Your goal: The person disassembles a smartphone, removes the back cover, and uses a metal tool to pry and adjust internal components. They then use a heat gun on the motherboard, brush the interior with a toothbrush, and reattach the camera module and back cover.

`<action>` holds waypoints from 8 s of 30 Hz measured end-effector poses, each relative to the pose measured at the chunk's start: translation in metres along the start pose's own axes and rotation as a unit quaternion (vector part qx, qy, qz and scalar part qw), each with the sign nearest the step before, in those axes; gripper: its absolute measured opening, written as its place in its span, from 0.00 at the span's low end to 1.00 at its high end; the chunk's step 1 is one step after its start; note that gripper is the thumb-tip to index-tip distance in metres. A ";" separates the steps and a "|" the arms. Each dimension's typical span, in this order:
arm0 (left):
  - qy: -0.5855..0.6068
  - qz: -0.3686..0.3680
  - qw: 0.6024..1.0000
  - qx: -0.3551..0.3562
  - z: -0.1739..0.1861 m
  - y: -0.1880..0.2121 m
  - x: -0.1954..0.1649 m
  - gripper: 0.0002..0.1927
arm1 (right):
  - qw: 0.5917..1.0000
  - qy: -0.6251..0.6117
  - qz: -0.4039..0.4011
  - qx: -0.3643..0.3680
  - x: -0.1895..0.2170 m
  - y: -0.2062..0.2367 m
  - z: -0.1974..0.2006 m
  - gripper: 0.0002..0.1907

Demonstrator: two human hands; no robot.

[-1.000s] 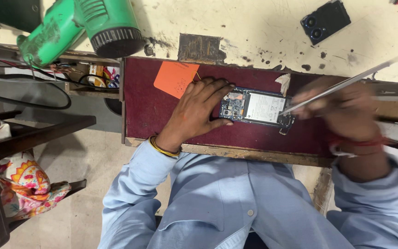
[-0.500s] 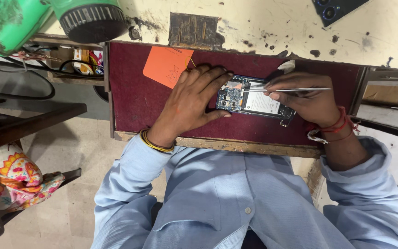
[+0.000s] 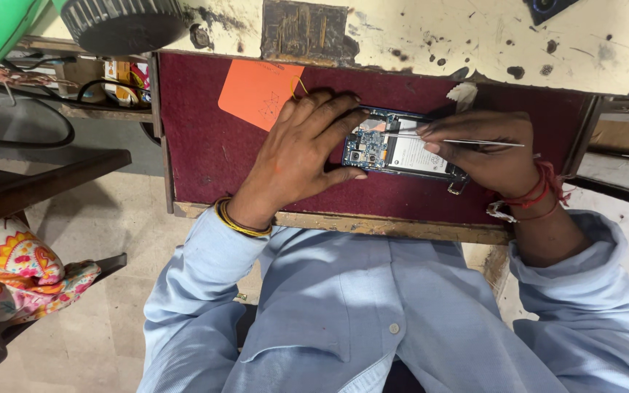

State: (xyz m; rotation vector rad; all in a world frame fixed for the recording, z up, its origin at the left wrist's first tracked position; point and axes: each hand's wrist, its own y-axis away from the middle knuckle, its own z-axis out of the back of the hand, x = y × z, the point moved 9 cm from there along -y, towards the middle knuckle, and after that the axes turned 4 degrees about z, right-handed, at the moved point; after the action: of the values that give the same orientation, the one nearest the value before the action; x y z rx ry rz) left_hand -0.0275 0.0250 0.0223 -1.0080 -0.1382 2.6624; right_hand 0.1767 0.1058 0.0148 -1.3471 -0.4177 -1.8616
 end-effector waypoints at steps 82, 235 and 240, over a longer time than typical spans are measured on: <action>0.027 0.016 0.999 -0.021 0.002 -0.008 0.002 0.57 | 0.805 0.478 0.138 0.324 0.053 -0.073 -0.066 0.12; 0.028 0.008 0.999 -0.030 0.031 -0.003 -0.011 0.44 | 0.936 0.335 0.103 0.038 0.088 0.025 -0.014 0.06; 0.031 0.041 0.974 -0.222 0.113 0.060 -0.002 0.27 | 0.879 0.474 0.013 -0.045 0.020 0.035 0.034 0.05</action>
State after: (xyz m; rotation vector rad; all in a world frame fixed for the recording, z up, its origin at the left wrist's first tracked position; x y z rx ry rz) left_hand -0.1150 -0.0316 0.0965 -1.2461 -0.7205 2.7308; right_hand 0.2229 0.0977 0.0396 -0.3486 0.2046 -2.2648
